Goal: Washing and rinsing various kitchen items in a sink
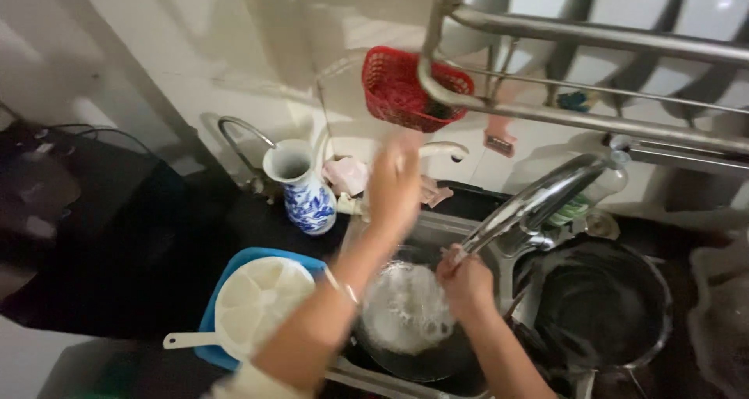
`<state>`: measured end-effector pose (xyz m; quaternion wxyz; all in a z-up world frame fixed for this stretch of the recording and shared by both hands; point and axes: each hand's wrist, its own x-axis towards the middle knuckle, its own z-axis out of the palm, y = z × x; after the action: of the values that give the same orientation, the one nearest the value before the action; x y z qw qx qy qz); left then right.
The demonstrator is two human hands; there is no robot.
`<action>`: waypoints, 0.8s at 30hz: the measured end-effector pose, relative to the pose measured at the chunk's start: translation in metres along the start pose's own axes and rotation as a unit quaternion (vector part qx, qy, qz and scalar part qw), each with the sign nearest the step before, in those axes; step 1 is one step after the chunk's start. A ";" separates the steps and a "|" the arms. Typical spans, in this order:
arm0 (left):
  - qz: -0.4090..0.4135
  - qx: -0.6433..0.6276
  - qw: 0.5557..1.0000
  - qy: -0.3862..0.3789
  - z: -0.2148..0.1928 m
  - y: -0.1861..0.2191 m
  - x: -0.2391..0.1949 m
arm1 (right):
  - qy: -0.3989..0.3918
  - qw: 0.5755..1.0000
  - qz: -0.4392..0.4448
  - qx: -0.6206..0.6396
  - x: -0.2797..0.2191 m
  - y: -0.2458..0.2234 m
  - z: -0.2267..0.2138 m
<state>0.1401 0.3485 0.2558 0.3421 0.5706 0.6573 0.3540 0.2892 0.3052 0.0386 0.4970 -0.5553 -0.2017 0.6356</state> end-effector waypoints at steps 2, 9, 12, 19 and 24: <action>-0.066 -0.232 0.970 0.021 0.055 -0.048 -0.042 | 0.094 0.782 -0.117 -0.605 -0.016 -0.022 -0.003; -0.158 -0.100 0.957 -0.222 0.162 -0.121 -0.046 | 0.114 0.990 0.085 -0.007 -0.118 -0.047 0.059; -0.208 -0.278 0.906 -0.241 0.132 -0.091 -0.098 | 0.042 0.996 0.074 -0.002 -0.124 -0.029 0.055; -0.256 -0.241 0.936 0.001 0.041 -0.262 -0.099 | -0.073 0.996 -0.052 -0.026 -0.059 0.005 0.010; -0.020 0.295 0.888 0.352 -0.092 -0.426 -0.150 | 0.004 0.970 -0.210 -0.124 -0.052 -0.030 0.005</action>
<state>-0.1376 0.1510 -0.0547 -0.0881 0.4701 0.8199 0.3146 0.2909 0.2749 0.0907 0.5474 -0.5604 -0.3892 0.4846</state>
